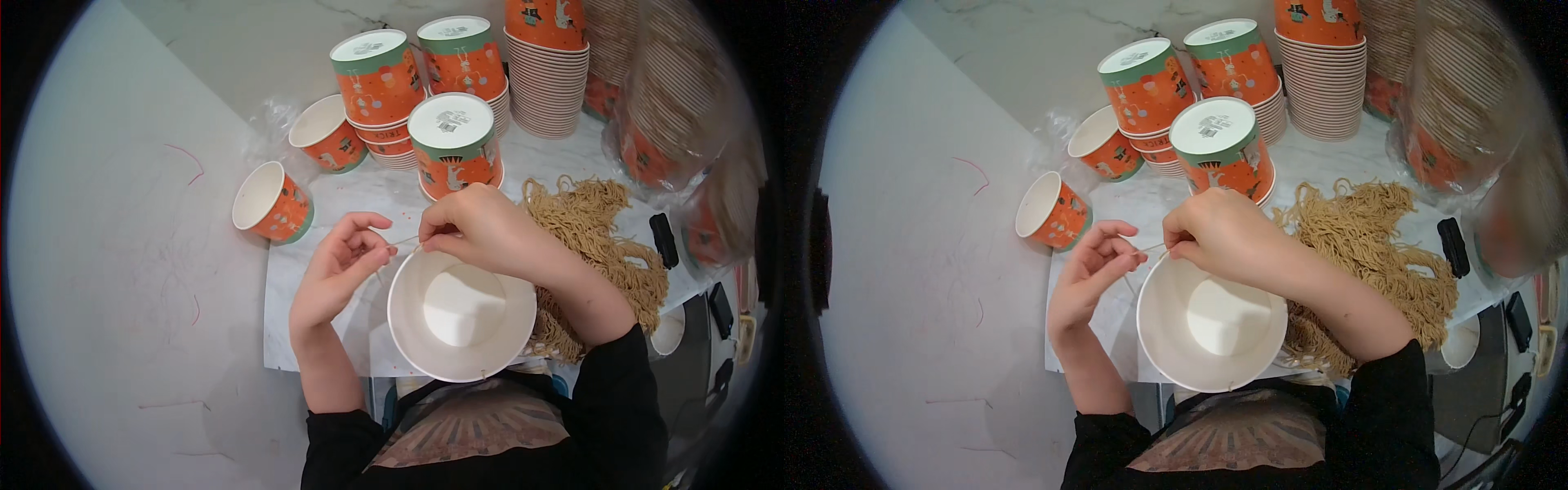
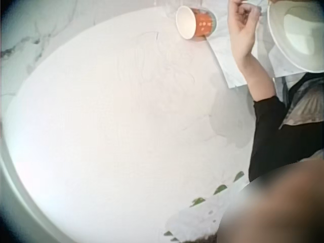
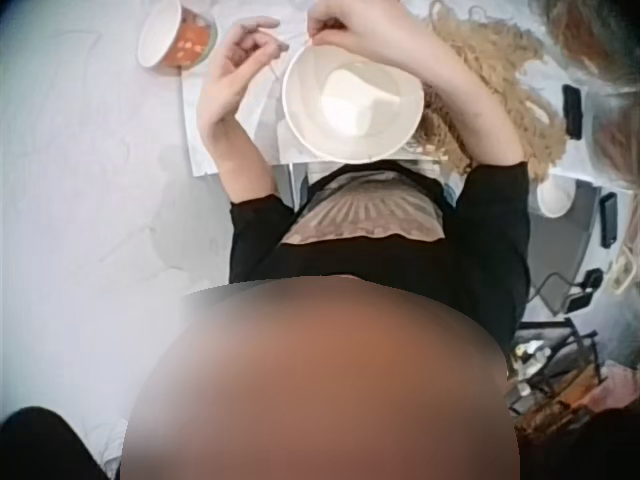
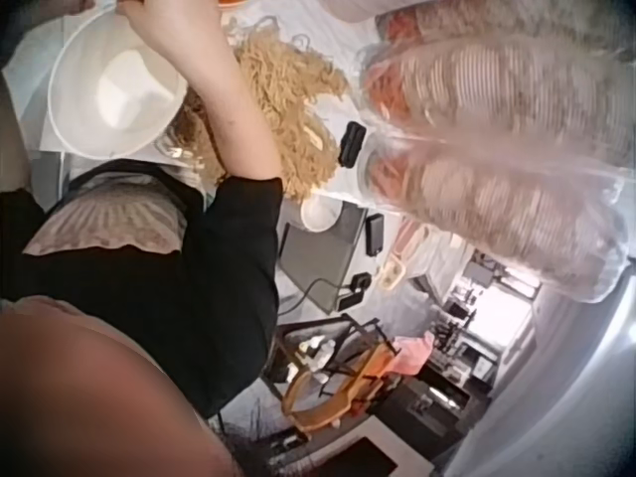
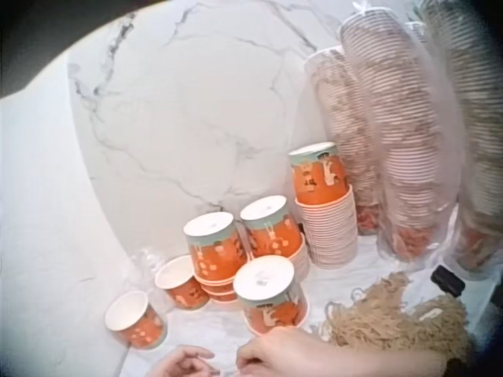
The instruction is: Attaching thin strings or elastic handles to the rims of paper cups for packaging.
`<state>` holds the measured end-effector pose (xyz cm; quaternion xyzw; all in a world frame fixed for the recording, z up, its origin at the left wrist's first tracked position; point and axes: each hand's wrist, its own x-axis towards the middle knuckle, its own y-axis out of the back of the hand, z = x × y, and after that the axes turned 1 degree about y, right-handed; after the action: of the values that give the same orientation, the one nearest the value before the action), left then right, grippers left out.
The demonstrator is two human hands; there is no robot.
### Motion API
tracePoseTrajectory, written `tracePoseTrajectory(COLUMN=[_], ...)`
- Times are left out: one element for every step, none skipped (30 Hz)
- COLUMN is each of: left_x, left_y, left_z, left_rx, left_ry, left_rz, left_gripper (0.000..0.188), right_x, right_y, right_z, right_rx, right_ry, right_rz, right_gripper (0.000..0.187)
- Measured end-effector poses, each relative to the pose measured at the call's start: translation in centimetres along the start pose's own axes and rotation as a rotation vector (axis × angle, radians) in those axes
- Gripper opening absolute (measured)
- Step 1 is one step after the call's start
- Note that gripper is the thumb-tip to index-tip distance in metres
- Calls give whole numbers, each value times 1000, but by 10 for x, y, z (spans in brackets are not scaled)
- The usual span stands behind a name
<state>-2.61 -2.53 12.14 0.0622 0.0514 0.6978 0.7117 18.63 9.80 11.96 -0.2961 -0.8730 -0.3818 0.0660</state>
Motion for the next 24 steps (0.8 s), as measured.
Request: tracePoseTrajectory(left_x=[-3, -5, -5, -4, -2, 2, 7, 12, 17, 22, 25, 27, 28, 29, 30, 30, 31, 31, 31, 32, 33, 33, 34, 35], left_y=[0, 0, -1, -1, -1, -2, -5, -7, -10, -12, -13, -14, -14, -15, -14, -14, -13, -13, -13, -13, -14, -15, -16, -17], left_z=[5, 10, 16, 20, 24, 26, 26, 25, 23, 21, 19, 17, 16, 15, 15, 16, 18, 20, 23, 25, 27, 29, 30, 31], left_rx=[-136, -165, -166, -172, -174, -180, -88, -9, 1, 184, 368, 363, 516, 672, 664, 745, 836, 828, 856, 883, 879, 902, 928, 922], left_ry=[-5, 20, 21, 44, 59, 68, 94, 95, 119, 85, 57, 52, 17, 3, -13, -34, -50, -57, -39, -22, -25, -27, -23, -33], left_rz=[54, 88, 86, 51, 21, 13, 31, 42, 48, 120, 192, 192, 229, 267, 266, 258, 250, 251, 242, 232, 229, 221, 213, 212], left_gripper=[36, 36, 36, 37, 37, 37, 37, 37, 37, 34, 31, 31, 25, 20, 20, 16, 13, 13, 11, 10, 10, 10, 10, 10], right_x=[1, 1, 2, 3, 4, 4, 4, 4, 5, 5, 6, 6, 7, 7, 7, 8, 10, 11, 12, 14, 14, 15, 14, 14], right_y=[-2, -4, -6, -8, -11, -13, -15, -15, -16, -15, -15, -14, -13, -12, -11, -10, -10, -10, -10, -9, -9, -9, -9, -11], right_z=[2, 3, 5, 6, 7, 8, 9, 10, 11, 12, 12, 12, 13, 13, 13, 12, 12, 12, 12, 13, 13, 14, 14, 15], right_rx=[-29, -29, -69, -108, -109, -109, -119, -112, -99, -86, -88, -75, -63, -63, 42, 157, 152, 244, 334, 333, 295, 256, 252, 136], right_ry=[-6, -8, -6, -3, -6, 72, 137, 146, 127, 109, 106, 108, 109, 106, 42, -10, -25, -71, -118, -123, -154, -185, -187, -165], right_rz=[21, 22, 10, -3, -3, 59, 112, 120, 119, 118, 117, 129, 141, 139, 97, 62, 51, 39, 28, 28, 65, 101, 103, 168], right_gripper=[8, 8, 8, 8, 8, 8, 8, 8, 8, 8, 8, 8, 9, 9, 10, 12, 12, 12, 13, 13, 13, 13, 13, 13])
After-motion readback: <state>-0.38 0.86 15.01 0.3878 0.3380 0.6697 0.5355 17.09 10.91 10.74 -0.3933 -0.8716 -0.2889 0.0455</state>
